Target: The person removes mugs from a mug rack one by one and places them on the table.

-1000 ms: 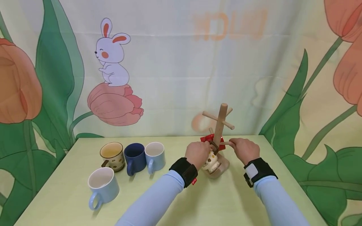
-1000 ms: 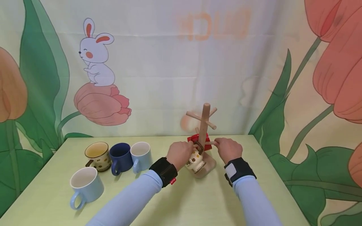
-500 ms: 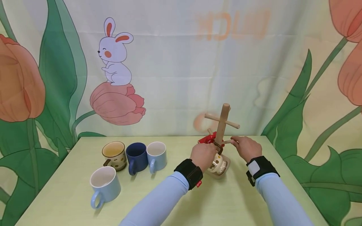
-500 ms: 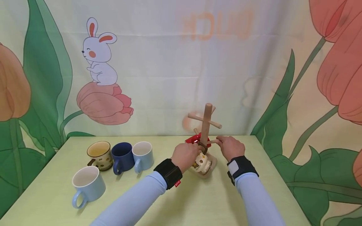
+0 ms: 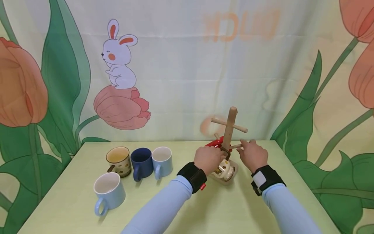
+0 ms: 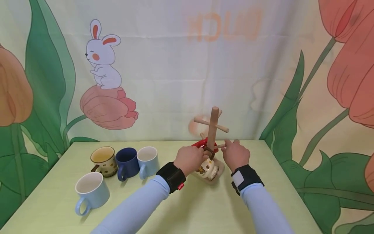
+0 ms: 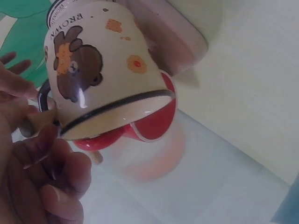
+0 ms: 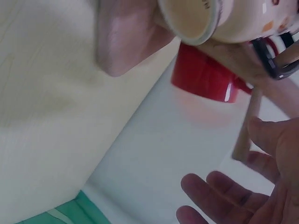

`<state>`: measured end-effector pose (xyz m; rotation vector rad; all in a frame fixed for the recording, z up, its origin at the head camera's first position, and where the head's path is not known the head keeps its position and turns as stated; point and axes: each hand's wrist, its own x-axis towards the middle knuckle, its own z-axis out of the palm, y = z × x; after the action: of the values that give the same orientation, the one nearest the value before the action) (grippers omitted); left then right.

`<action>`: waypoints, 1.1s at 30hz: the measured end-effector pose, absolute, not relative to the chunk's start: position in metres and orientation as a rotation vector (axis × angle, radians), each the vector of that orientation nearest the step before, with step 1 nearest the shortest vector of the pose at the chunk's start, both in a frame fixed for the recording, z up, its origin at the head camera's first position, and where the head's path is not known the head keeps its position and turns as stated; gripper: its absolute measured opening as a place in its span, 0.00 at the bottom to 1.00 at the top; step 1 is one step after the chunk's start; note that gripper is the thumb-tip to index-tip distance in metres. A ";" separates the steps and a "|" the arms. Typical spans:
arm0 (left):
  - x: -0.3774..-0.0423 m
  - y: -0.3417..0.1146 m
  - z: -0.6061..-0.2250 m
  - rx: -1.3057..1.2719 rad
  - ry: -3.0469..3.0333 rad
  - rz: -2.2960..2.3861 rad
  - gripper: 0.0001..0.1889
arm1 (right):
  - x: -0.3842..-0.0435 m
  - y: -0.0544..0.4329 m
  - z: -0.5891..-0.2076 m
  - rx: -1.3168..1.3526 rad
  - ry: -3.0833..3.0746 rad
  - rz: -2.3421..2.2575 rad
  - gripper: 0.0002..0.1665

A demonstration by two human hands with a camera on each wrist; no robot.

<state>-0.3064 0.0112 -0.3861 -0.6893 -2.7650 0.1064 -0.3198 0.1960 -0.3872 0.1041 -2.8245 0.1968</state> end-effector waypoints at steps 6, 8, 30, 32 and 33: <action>-0.313 -0.008 -0.382 -0.601 -2.739 -0.084 0.29 | -0.307 0.177 -0.382 0.113 -2.708 0.218 0.20; -0.315 -0.015 -0.380 -0.566 -2.724 -0.087 0.28 | -0.303 0.169 -0.380 0.130 -2.720 0.232 0.19; -0.337 -0.033 -0.388 -0.438 -2.859 0.039 0.14 | -0.293 0.118 -0.392 0.139 -2.784 0.005 0.31; -0.338 -0.032 -0.388 -0.441 -2.861 0.035 0.14 | -0.293 0.118 -0.392 0.153 -2.769 -0.039 0.30; -0.338 -0.031 -0.388 -0.445 -2.860 0.030 0.14 | -0.292 0.118 -0.392 0.158 -2.767 -0.053 0.30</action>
<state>-0.3382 -0.0315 -0.3878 -0.4453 -2.8597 0.0296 -0.2924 0.1176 -0.3922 0.1578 -2.7669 -0.0528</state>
